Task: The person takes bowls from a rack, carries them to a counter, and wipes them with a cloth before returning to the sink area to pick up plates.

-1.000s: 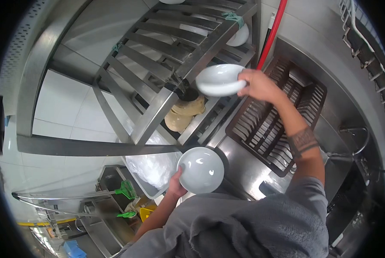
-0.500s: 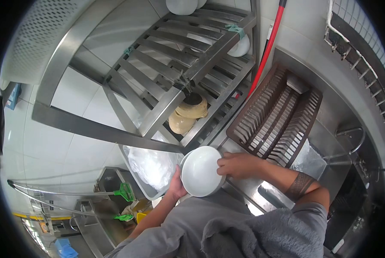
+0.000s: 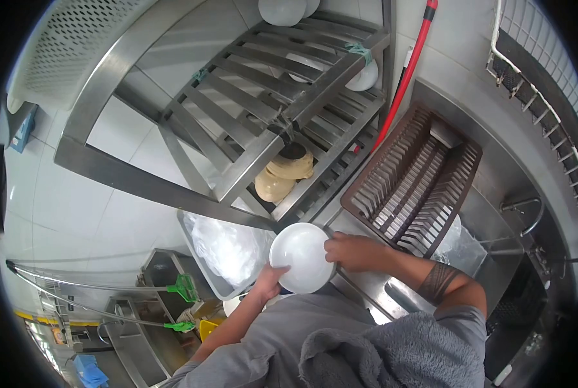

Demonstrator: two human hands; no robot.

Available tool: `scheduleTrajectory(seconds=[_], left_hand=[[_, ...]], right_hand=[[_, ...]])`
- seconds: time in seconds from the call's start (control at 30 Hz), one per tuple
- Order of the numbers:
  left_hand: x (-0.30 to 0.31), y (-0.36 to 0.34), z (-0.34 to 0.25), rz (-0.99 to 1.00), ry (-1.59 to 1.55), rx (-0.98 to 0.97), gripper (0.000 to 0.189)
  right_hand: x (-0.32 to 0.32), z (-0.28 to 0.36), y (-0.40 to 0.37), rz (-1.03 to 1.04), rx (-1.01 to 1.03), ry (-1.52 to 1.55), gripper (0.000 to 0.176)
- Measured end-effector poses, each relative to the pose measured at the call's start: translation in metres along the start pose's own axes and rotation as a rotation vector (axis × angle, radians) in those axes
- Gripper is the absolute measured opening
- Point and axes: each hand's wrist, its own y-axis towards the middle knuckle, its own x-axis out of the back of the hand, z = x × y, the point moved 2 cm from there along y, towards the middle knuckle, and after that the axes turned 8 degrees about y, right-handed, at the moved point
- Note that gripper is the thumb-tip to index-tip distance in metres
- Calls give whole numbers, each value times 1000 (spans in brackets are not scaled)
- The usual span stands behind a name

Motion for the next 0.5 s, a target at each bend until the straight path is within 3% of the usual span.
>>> scheduleTrajectory(seconds=[0.1, 0.17, 0.27, 0.33, 0.37, 0.4, 0.43, 0.5], left_hand=[[5, 4, 2, -19, -9, 14, 60], [9, 5, 5, -25, -2, 24, 62], [9, 5, 7, -48, 20, 54, 64], [11, 6, 10, -71, 44, 20, 62], [14, 9, 13, -73, 46, 11, 62], [20, 12, 18, -72, 63, 19, 64], [24, 15, 21, -70, 82, 29, 65], [20, 13, 20, -87, 65, 12, 65]], right_hand=[[34, 5, -1, -98, 132, 162, 33], [81, 1, 7, -45, -26, 226, 45], [151, -48, 22, -450, 31, 138, 44], [188, -104, 39, -707, -218, 578, 44], [208, -135, 49, -827, -277, 720, 50], [224, -163, 59, -1028, -199, 769, 65], [242, -196, 65, -1111, -289, 839, 74], [269, -248, 75, -1283, -358, 755, 88]])
